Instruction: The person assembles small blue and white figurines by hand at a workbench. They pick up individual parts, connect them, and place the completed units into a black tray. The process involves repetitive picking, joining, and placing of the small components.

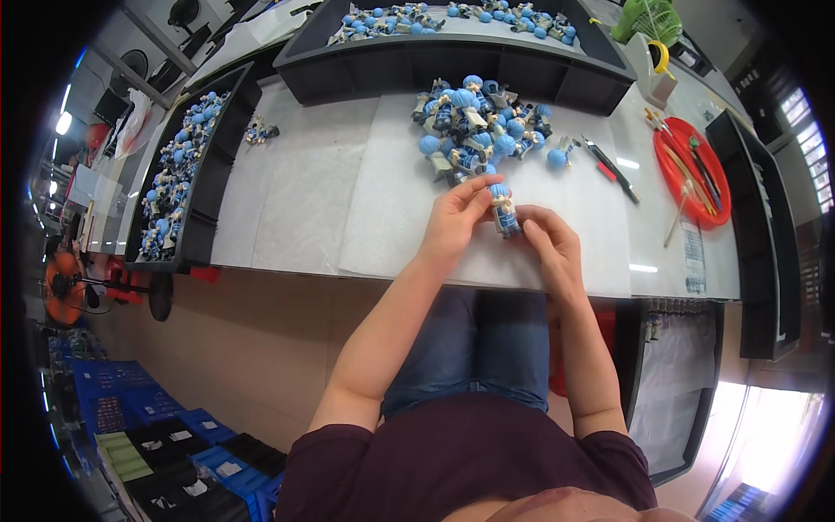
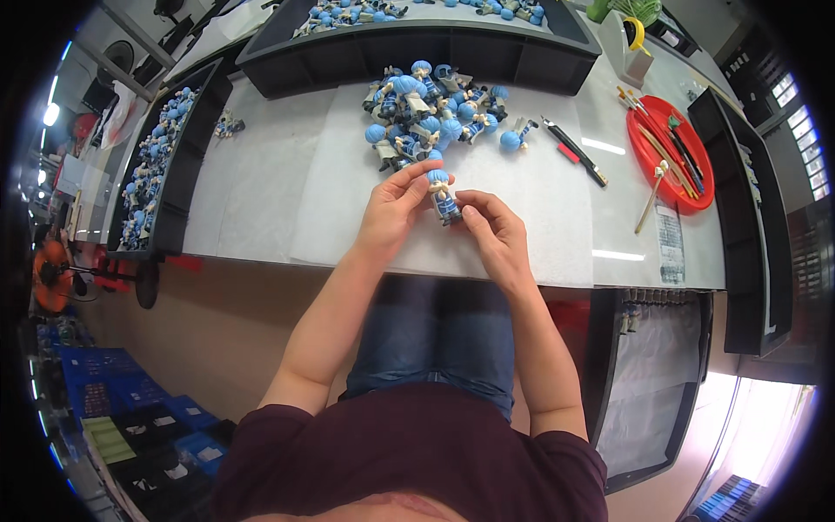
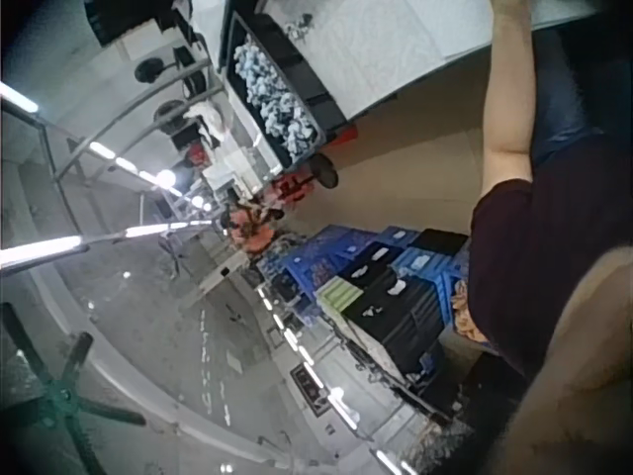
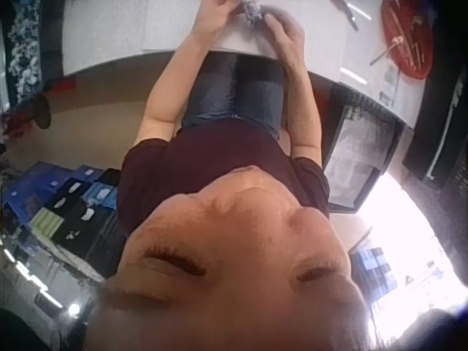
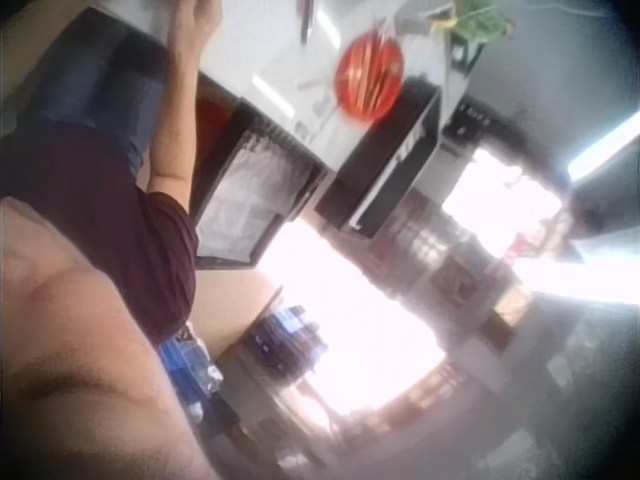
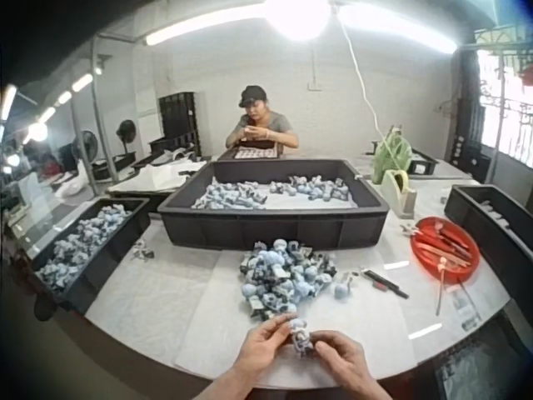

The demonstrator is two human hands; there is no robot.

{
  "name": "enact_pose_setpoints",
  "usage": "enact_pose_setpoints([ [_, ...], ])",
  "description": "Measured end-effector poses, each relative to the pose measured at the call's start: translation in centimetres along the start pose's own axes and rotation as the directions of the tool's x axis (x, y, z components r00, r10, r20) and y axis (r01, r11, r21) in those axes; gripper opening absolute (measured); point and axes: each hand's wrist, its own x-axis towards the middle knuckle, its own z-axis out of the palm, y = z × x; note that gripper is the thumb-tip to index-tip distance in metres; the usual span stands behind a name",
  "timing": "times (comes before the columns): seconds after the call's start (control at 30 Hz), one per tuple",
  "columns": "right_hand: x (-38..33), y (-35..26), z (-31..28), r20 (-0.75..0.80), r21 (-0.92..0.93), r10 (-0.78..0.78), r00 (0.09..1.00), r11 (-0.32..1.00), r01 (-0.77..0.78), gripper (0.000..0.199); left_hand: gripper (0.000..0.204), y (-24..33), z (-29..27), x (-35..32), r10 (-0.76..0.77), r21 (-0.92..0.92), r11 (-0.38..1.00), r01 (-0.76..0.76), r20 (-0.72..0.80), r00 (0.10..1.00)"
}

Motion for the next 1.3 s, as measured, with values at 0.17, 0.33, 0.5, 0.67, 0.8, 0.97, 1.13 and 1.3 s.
enact_pose_setpoints([
  [0.17, 0.18, 0.54, 0.24, 0.043, -0.017, -0.066, 0.997, 0.998, 0.067, 0.026, 0.027, 0.2, -0.1, -0.11, -0.003, -0.012, 1.0, 0.003, 0.002, 1.0],
  [0.33, 0.2, 0.65, 0.13, 0.035, -0.053, -0.059, 0.998, 0.997, 0.061, 0.027, 0.027, 0.19, 0.0, -0.11, -0.009, -0.042, 0.999, 0.008, -0.011, 1.0],
  [0.5, 0.23, 0.74, 0.1, 0.038, -0.076, -0.064, 0.997, 0.995, 0.067, 0.028, 0.027, 0.18, -0.14, -0.15, -0.01, -0.034, 0.999, 0.01, 0.006, 1.0],
  [0.67, 0.16, 0.73, 0.12, 0.038, -0.083, -0.055, 0.998, 0.995, 0.058, 0.029, 0.027, 0.05, -0.3, -0.1, -0.013, -0.027, 1.0, 0.013, 0.01, 1.0],
  [0.8, 0.15, 0.52, 0.12, 0.043, -0.077, -0.041, 0.998, 0.996, 0.044, 0.029, 0.026, 0.44, -0.08, -0.2, -0.039, -0.063, 0.997, 0.038, -0.008, 0.999],
  [0.97, 0.16, 0.48, 0.2, 0.04, -0.06, -0.046, 0.998, 0.997, 0.048, 0.03, 0.027, 0.47, -0.09, -0.08, -0.057, -0.098, 0.994, 0.054, -0.025, 0.998],
  [1.13, 0.16, 0.7, 0.11, 0.024, -0.024, -0.05, 0.998, 0.998, 0.051, 0.032, 0.027, 0.68, 0.01, -0.15, -0.071, -0.086, 0.994, 0.066, -0.048, 0.996],
  [1.3, 0.06, 0.33, 0.12, -0.005, 0.056, -0.056, 0.998, 0.997, 0.057, 0.039, 0.03, 0.54, 0.12, -0.19, -0.08, -0.06, 0.995, 0.077, -0.057, 0.995],
])
